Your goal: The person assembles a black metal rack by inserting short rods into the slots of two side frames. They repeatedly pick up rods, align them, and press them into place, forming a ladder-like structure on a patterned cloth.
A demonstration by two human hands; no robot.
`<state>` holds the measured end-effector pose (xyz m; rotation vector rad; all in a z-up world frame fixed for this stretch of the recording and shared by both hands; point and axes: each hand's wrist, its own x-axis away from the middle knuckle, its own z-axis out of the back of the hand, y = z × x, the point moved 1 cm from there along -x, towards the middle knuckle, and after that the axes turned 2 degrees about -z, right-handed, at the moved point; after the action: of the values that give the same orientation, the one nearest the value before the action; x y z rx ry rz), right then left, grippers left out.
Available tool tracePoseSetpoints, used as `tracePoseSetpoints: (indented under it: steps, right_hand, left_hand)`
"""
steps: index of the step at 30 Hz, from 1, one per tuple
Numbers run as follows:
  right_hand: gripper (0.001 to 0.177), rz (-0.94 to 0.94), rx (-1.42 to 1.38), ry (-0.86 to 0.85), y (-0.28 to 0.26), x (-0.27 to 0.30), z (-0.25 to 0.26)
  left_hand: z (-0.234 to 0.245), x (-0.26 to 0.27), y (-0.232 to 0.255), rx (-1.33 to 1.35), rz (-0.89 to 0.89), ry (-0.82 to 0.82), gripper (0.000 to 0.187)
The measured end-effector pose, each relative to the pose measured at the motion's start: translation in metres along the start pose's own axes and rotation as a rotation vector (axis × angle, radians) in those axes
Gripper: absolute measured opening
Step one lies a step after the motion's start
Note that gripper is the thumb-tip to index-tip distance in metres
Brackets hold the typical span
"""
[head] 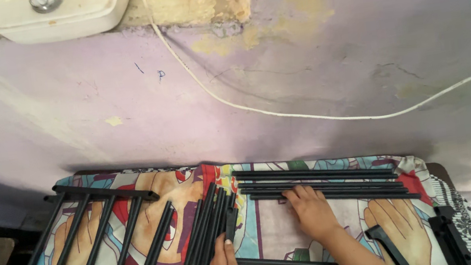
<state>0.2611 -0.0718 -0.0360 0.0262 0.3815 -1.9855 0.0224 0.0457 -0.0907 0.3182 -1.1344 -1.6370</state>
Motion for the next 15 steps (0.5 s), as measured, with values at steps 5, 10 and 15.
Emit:
tracePoseSetpoints:
  steps: [5, 10, 15]
  right_hand:
    - [0.021, -0.101, 0.060, -0.132, -0.002, 0.000, -0.006]
    - [0.019, 0.140, -0.095, -0.043, -0.006, 0.012, 0.014]
    - [0.018, 0.252, -0.142, -0.020, -0.023, 0.027, 0.036]
  left_hand:
    - [-0.007, -0.001, -0.007, -0.008, -0.002, -0.037, 0.046]
    - [-0.011, -0.013, -0.019, 0.040, -0.168, 0.016, 0.049]
    - [-0.012, -0.010, -0.025, 0.075, -0.141, -0.076, 0.047]
